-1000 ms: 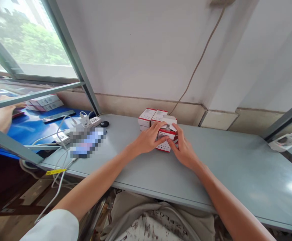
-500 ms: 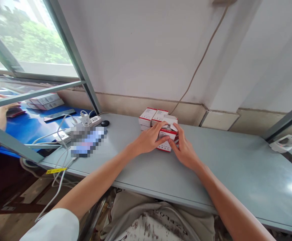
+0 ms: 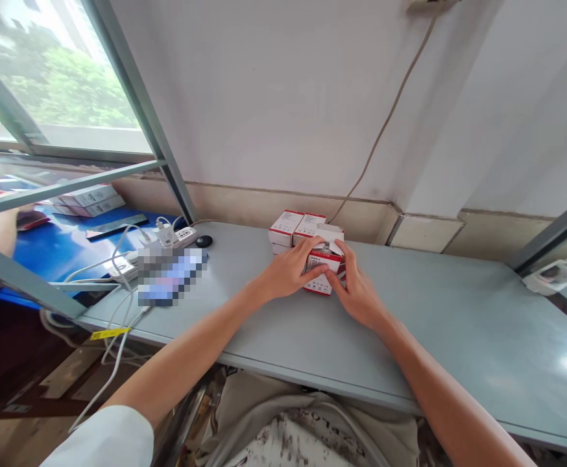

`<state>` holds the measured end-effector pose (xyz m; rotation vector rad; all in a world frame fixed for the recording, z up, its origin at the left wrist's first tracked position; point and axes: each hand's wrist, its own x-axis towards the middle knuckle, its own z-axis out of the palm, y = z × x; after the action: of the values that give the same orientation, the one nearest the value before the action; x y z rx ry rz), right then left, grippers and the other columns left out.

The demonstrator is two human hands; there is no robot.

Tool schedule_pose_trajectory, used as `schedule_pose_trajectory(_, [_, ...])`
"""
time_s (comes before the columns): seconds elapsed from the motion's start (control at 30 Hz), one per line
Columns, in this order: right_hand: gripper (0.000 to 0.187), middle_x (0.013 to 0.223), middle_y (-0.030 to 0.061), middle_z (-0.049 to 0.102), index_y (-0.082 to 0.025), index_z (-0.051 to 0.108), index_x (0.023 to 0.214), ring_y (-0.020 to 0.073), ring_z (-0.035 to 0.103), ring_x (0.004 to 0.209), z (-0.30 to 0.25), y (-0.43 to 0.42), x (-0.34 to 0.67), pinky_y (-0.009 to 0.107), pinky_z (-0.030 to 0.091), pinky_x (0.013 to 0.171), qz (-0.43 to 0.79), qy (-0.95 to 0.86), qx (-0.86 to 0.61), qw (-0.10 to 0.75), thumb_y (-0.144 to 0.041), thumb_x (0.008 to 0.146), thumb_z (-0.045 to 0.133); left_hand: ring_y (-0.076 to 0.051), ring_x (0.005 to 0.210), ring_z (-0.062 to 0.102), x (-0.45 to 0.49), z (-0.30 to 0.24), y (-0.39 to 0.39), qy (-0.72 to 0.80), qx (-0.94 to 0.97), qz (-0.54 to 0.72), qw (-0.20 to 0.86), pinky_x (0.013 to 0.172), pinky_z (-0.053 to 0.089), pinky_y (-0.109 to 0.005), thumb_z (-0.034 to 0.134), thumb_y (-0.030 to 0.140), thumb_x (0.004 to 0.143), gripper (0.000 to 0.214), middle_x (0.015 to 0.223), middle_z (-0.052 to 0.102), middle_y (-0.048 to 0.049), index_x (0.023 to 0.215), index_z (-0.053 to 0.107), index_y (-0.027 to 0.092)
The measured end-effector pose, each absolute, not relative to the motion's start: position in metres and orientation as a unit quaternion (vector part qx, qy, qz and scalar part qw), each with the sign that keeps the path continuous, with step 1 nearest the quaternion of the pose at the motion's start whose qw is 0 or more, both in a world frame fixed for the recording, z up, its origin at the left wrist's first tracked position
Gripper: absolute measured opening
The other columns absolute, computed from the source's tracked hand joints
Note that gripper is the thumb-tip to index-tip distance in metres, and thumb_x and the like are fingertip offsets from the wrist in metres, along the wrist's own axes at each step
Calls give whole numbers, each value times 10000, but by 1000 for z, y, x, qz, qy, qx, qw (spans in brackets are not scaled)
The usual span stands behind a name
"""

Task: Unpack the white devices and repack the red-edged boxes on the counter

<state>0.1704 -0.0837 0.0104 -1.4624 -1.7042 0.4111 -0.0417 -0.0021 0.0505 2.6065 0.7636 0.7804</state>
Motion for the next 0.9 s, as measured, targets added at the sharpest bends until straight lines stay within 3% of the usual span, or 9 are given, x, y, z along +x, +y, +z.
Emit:
schedule_pose_trajectory(0.57, [802,1274,135,720,-302,240,1727,233,701,808,11,-84,171,433,627,806,163,-684,-576,417,-717,1081,471,-342,1272,687,-42,52,-2,269,910,274,158,957,619,-477,479,643,1106,596,1515,599,-140,1594,387,315])
schedule_pose_trajectory(0.9, [797,1391,160,699,-313,234,1727,220,696,802,10,-84,171,407,615,771,156,-687,-577,414,-718,1081,466,-341,1287,680,-42,52,-2,269,911,271,157,978,609,-480,476,637,1111,589,1524,593,-137,1592,378,311])
